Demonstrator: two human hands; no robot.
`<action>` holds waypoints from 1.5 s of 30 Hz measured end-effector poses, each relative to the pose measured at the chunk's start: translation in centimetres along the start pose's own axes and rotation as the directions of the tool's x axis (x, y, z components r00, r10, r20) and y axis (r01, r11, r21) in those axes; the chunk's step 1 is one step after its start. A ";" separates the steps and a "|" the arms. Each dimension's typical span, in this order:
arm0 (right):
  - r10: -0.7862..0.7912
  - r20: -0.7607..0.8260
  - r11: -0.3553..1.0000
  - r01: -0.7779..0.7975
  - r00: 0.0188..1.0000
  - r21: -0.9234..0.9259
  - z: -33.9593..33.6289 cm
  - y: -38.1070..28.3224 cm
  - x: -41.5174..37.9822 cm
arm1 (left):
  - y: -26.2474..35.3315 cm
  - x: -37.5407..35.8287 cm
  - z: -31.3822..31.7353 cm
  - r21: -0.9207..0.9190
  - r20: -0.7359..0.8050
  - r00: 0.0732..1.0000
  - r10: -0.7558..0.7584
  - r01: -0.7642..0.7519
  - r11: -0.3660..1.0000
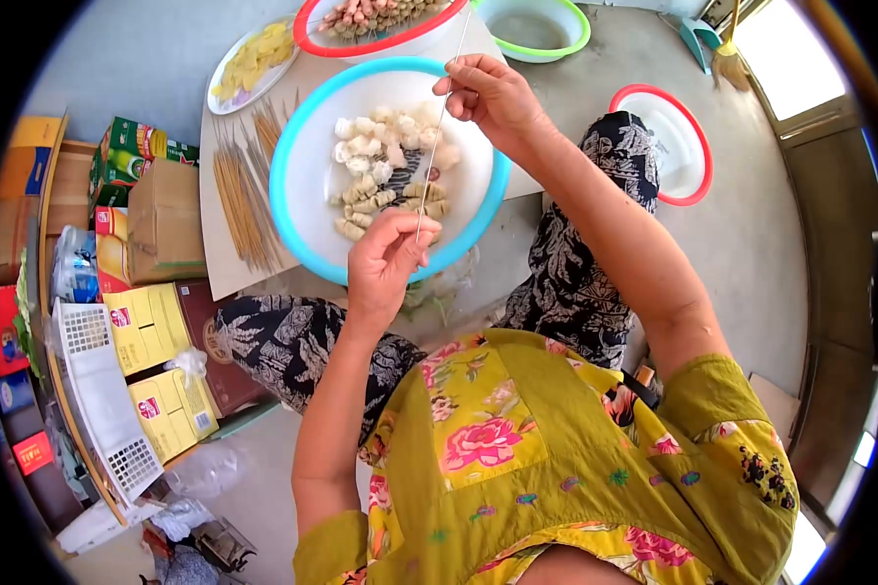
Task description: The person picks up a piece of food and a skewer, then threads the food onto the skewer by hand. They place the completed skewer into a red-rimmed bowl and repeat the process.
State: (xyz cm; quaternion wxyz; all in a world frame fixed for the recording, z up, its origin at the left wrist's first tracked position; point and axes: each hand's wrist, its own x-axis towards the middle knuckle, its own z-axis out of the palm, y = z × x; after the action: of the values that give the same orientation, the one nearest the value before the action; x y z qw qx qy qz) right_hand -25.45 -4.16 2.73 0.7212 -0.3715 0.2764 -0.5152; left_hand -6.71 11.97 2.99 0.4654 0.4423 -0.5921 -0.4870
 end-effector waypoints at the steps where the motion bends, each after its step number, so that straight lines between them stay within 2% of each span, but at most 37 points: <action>1: 0.001 -0.004 1.000 -0.001 1.000 0.006 0.0 0.0 0.0 | 0.4 0.1 0.1 -0.004 0.013 1.000 0.020 -0.020 1.000; 6: -0.002 -0.017 1.000 0.003 1.000 0.020 0.4 -0.3 -0.1 | 1.4 0.4 -0.1 -0.021 0.060 0.998 0.027 -0.026 0.999; 8: -0.007 -0.027 1.000 0.008 1.000 0.019 0.2 -0.3 0.0 | 1.5 1.2 -1.5 0.261 0.146 0.988 0.059 -0.096 0.961; 9: -0.020 -0.021 1.000 0.020 1.000 0.004 -0.2 -0.3 0.3 | 1.4 1.6 -2.4 0.262 0.146 0.988 0.056 -0.094 0.961; 11: -0.030 -0.010 0.999 0.030 1.000 -0.011 -0.5 -0.3 0.3 | 1.0 3.0 -4.5 0.501 -0.002 1.000 0.000 0.001 0.865; 14: -0.002 -0.041 0.999 0.000 0.999 -0.038 0.2 -0.4 0.1 | -2.4 4.8 -7.1 0.541 -0.082 0.996 -0.033 0.072 0.838; 16: 0.033 -0.067 0.996 -0.038 0.997 -0.075 0.6 -0.5 -0.1 | -3.7 5.5 -6.5 0.504 -0.083 0.996 -0.045 0.080 0.860; 18: 0.038 -0.048 0.996 -0.042 0.998 -0.081 0.4 -0.1 0.1 | -5.4 6.0 -6.0 0.674 0.066 0.997 -0.049 -0.009 0.739; 19: 0.044 -0.032 0.995 -0.046 0.999 -0.089 0.3 0.0 0.1 | -6.7 6.4 -5.7 0.782 0.068 0.975 -0.213 0.080 0.619; 20: 0.045 -0.033 0.995 -0.048 0.998 -0.090 0.1 0.0 0.2 | -7.8 6.6 -5.7 0.780 0.068 0.974 -0.214 0.082 0.620; 22: 0.053 -0.034 0.994 -0.056 0.998 -0.097 0.3 0.0 0.1 | -8.7 6.7 -5.4 0.866 0.094 0.927 -0.364 0.103 0.489; 23: 0.056 -0.032 0.994 -0.058 0.998 -0.096 0.4 -0.1 0.1 | -9.0 6.5 -5.2 0.867 0.092 0.926 -0.365 0.106 0.487; 25: 0.056 -0.029 0.992 -0.059 0.998 -0.115 0.5 -0.1 0.0 | -9.7 6.0 -4.8 0.907 0.131 0.950 -0.284 0.001 0.421; 28: 0.071 -0.021 0.989 -0.073 0.997 -0.131 0.9 -0.1 -0.1 | -10.7 6.1 -5.2 0.917 0.123 0.952 -0.281 0.000 0.399; 29: 0.070 -0.023 0.989 -0.072 0.997 -0.131 1.0 -0.2 -0.1 | -11.3 6.6 -5.7 0.916 0.126 0.951 -0.281 -0.003 0.400; 31: 0.082 -0.030 0.987 -0.085 0.996 -0.138 1.3 -0.3 -0.4 | -11.6 7.6 -6.8 0.846 0.142 0.916 -0.375 0.084 0.527; 32: 0.081 -0.031 0.987 -0.085 0.996 -0.137 1.3 -0.3 -0.4 | -11.7 7.8 -7.2 0.846 0.143 0.916 -0.375 0.084 0.526; 33: 0.081 -0.024 0.986 -0.083 0.996 -0.146 1.3 -0.3 -0.4 | -10.4 8.1 -7.3 0.735 0.083 0.855 -0.512 0.294 0.611; 34: 0.080 -0.017 0.985 -0.082 0.997 -0.154 1.3 -0.2 -0.4 | -9.6 8.3 -7.5 0.586 0.053 0.764 -0.643 0.497 0.640; 35: 0.080 -0.015 0.985 -0.081 0.997 -0.153 1.3 -0.2 -0.4 | -9.6 8.1 -7.8 0.587 0.051 0.765 -0.642 0.497 0.639; 37: 0.085 0.007 0.983 -0.082 0.996 -0.165 1.3 -0.3 -0.4 | -9.5 7.8 -8.4 0.221 0.062 0.749 -0.659 0.634 0.741; 38: 0.085 0.009 0.983 -0.082 0.996 -0.164 1.3 -0.3 -0.4 | -9.5 7.8 -8.6 0.221 0.060 0.750 -0.659 0.634 0.741; 40: 0.082 0.012 0.981 -0.079 0.997 -0.177 1.3 -0.1 -0.4 | -9.0 7.5 -8.8 0.051 0.029 0.751 -0.660 0.658 0.751; 41: 0.087 0.015 0.981 -0.083 0.996 -0.177 1.4 0.0 -0.4 | -9.5 7.3 -8.8 0.047 0.026 0.749 -0.662 0.660 0.750; 42: 0.088 0.009 0.979 -0.085 0.996 -0.185 1.4 0.1 -0.4 | -9.8 7.2 -8.7 0.269 -0.025 0.839 -0.543 0.529 0.805; 43: 0.088 0.003 0.977 -0.086 0.996 -0.193 1.4 0.1 -0.3 | -10.1 7.1 -8.6 0.484 -0.041 0.913 -0.406 0.374 0.791; 44: 0.090 0.006 0.977 -0.087 0.996 -0.193 1.3 0.2 -0.3 | -10.3 6.8 -8.8 0.484 -0.044 0.913 -0.407 0.376 0.791; 45: 0.094 0.004 0.977 -0.091 0.996 -0.190 1.3 0.2 -0.3 | -9.5 6.4 -8.6 0.687 0.018 0.933 -0.359 0.250 0.683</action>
State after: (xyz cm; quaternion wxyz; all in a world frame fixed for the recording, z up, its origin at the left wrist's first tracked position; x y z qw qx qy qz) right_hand -24.44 -3.50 3.33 0.7075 -0.4288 0.3366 -0.4498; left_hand 1.24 3.02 -4.79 0.1396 0.6345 -0.6790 -0.3419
